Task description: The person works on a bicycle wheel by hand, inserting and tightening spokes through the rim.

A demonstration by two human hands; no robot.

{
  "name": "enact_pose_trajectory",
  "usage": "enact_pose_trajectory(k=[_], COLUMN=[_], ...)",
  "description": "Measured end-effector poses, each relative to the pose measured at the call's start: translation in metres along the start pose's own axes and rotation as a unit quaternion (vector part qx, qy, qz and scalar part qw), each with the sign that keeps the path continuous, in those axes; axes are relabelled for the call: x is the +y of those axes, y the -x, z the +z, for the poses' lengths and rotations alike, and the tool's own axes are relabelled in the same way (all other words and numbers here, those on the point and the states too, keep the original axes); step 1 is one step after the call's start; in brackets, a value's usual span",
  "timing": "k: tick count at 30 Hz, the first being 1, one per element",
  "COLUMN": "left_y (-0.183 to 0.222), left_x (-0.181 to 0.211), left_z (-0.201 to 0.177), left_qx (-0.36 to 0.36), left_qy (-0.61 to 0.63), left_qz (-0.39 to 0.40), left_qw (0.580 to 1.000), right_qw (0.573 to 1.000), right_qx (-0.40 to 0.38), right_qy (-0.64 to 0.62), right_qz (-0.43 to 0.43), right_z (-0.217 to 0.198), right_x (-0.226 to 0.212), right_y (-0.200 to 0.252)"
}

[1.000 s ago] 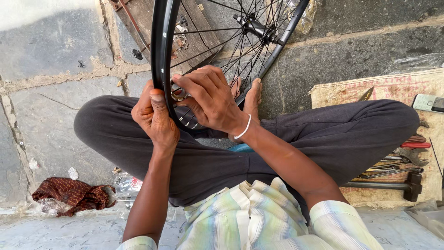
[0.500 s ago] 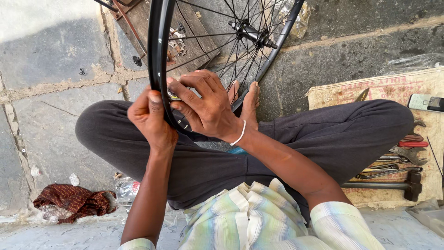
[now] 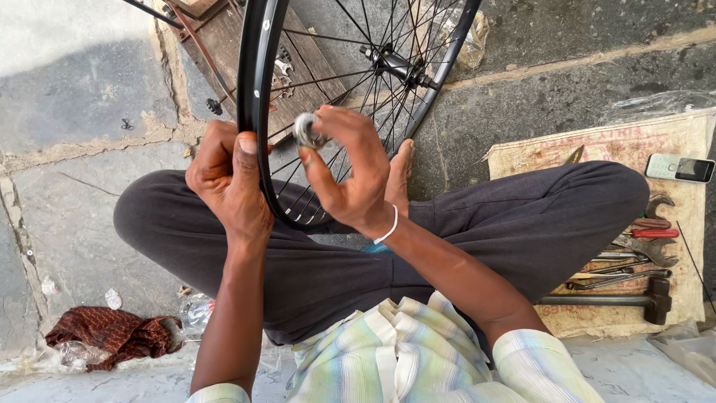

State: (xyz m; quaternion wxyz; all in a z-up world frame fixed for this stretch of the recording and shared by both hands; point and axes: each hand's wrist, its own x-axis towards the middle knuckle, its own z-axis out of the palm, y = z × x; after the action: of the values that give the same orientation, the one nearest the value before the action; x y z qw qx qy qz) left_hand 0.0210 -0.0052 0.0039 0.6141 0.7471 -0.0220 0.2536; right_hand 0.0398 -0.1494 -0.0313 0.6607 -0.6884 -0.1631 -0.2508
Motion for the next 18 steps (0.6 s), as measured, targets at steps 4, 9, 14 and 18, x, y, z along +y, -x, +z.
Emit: enact_pose_trajectory(k=[4,9,14,18], left_y=[0.006,0.006,0.009,0.014], left_x=[0.004,0.004,-0.002,0.000], left_z=[-0.003,-0.003,-0.011,-0.009], left_qx=[0.020,0.007,-0.036,0.009], left_qy=[0.034,0.071,0.041,-0.039], left_qz=[-0.026,-0.042,-0.019,-0.025], left_qw=[0.999,0.997,0.998,0.999], right_qw=[0.997,0.982,0.981,0.988], right_qx=[-0.065,-0.145,-0.188,-0.144], right_qy=[-0.033,-0.119,-0.003,-0.054], right_qz=[0.041,0.031,-0.040,0.018], right_z=[0.002,-0.004,0.009,0.016], right_x=[0.000,0.005,0.014,0.010], right_y=[-0.007,-0.014,-0.023,-0.018])
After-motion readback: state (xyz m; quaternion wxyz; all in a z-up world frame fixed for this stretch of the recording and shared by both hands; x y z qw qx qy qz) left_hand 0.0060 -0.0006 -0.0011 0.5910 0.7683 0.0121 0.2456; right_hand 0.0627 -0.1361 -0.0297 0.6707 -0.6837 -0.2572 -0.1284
